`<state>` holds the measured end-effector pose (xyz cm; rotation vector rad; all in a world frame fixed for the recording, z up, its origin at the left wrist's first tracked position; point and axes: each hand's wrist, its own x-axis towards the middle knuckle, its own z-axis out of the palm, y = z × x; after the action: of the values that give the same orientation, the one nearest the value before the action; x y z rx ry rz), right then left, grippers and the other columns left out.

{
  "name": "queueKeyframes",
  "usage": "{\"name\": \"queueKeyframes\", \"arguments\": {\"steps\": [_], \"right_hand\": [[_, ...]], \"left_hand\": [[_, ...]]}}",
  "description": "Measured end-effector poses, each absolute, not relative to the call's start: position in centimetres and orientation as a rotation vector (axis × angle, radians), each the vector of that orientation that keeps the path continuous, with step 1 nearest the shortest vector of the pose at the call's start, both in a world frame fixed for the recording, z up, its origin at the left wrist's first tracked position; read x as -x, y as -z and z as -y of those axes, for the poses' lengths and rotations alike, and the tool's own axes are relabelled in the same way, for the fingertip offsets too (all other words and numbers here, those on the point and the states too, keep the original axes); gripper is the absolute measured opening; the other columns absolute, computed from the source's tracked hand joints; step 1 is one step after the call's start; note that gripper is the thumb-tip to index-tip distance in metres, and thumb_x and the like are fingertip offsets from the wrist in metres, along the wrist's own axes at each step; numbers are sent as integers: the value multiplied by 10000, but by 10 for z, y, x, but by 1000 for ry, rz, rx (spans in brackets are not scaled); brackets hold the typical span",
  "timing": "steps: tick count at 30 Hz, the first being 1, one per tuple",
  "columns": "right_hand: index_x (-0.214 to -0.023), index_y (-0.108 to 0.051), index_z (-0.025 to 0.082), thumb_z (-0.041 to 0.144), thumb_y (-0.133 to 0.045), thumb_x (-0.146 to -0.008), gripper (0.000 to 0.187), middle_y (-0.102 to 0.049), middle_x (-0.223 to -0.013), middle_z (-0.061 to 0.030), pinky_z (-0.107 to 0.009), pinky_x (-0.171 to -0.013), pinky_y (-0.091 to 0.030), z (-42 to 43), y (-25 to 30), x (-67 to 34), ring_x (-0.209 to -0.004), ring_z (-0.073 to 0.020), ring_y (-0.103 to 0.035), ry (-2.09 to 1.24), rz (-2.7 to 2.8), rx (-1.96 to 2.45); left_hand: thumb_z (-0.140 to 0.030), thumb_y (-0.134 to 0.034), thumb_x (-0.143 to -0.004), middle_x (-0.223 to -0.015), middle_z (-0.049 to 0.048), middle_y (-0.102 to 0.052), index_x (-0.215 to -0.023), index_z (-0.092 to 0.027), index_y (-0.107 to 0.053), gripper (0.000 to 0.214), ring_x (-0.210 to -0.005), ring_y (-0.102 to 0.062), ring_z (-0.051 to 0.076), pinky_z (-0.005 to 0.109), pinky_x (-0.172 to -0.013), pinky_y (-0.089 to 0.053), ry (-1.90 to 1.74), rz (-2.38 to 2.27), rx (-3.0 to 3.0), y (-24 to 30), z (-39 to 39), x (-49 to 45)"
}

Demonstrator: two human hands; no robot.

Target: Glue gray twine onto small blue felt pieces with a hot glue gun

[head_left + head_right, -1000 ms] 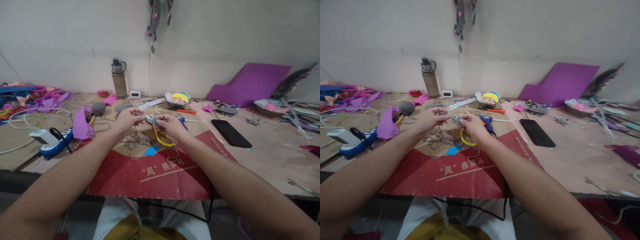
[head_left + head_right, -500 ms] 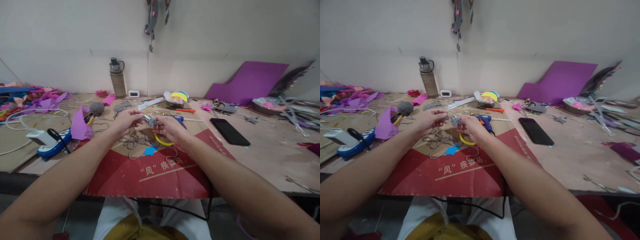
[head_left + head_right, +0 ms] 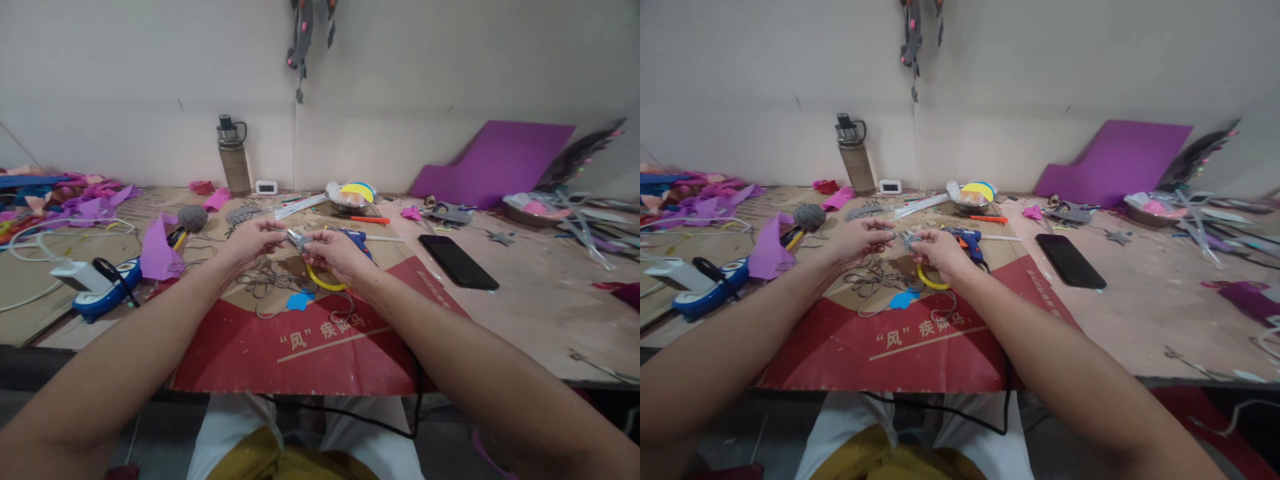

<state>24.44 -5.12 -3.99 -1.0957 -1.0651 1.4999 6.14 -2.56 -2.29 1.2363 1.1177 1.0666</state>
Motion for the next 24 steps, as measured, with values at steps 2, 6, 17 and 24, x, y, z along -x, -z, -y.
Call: {"name": "queueKeyframes", "arguments": {"steps": [2, 6, 17, 24], "right_hand": [[-790, -595, 167, 39, -653, -729, 153, -624, -593, 33, -183, -548, -479, 51, 40, -244, -528, -65, -571, -1492, 1068, 1095], [-781, -597, 171, 39, -652, -728, 153, -631, -595, 32, -184, -536, -479, 50, 42, -245, -521, -64, -568, -1472, 1082, 1076], [-780, -635, 177, 76, -662, -748, 109, -629, -674, 31, -185, -569, -501, 50, 41, -243, -557, -59, -579, -1428, 1073, 1080], [-784, -622, 172, 75, -609, -786, 98, -612, -665, 28, -186, -555, -476, 50, 41, -243, -548, -59, -557, -1399, 1091, 1060]], "left_hand": [[-98, -747, -686, -637, 38, -657, -855, -125, -652, 195, -575, -614, 102, 194, -513, -405, -1076, -1122, -1252, 24, 24, -61], [-80, -731, -689, -620, 35, -654, -848, -131, -644, 189, -557, -601, 97, 190, -507, -393, -1095, -1116, -1283, 26, 23, -60], [-200, -703, -766, -698, 37, -640, -786, -119, -669, 90, -557, -590, 83, 185, -472, -397, -1032, -1052, -1191, 19, 30, -64], [-290, -536, -919, -701, 76, -661, -812, -122, -649, 229, -607, -654, 130, 195, -485, -453, -989, -1060, -1129, 23, 24, -62]]}}
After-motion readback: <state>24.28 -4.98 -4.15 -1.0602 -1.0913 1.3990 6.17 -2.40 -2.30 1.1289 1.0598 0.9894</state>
